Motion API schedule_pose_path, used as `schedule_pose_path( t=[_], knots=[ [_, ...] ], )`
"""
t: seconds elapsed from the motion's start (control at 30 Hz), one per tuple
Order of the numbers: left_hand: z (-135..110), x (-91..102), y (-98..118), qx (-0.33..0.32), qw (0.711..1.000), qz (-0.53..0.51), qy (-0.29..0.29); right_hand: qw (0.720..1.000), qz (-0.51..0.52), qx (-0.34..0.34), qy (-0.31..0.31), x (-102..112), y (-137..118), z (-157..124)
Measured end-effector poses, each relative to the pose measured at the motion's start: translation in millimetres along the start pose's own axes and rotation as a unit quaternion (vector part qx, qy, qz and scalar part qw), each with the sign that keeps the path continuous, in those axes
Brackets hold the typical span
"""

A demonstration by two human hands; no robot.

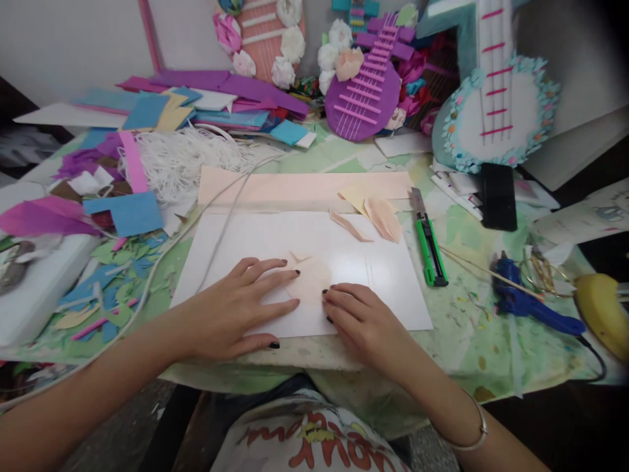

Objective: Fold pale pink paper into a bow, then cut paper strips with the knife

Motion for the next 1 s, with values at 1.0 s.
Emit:
schedule_pose_path(
  t=[1.0],
  knots=[
    [46.0,-22.6,15.6,-0.025,0.986,0.037,0.161,0.994,0.082,-0.031,0.061,8.1,8.8,17.6]
  ],
)
Point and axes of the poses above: each hand's wrist, its own z-axis towards the middle knuckle, its own x-axis out of the back of the hand, y = z × x, the point moved 2 cm from there along z, towards the middle knuckle, and after that the axes turned 2 degrees about -y, right-handed, at the moved point
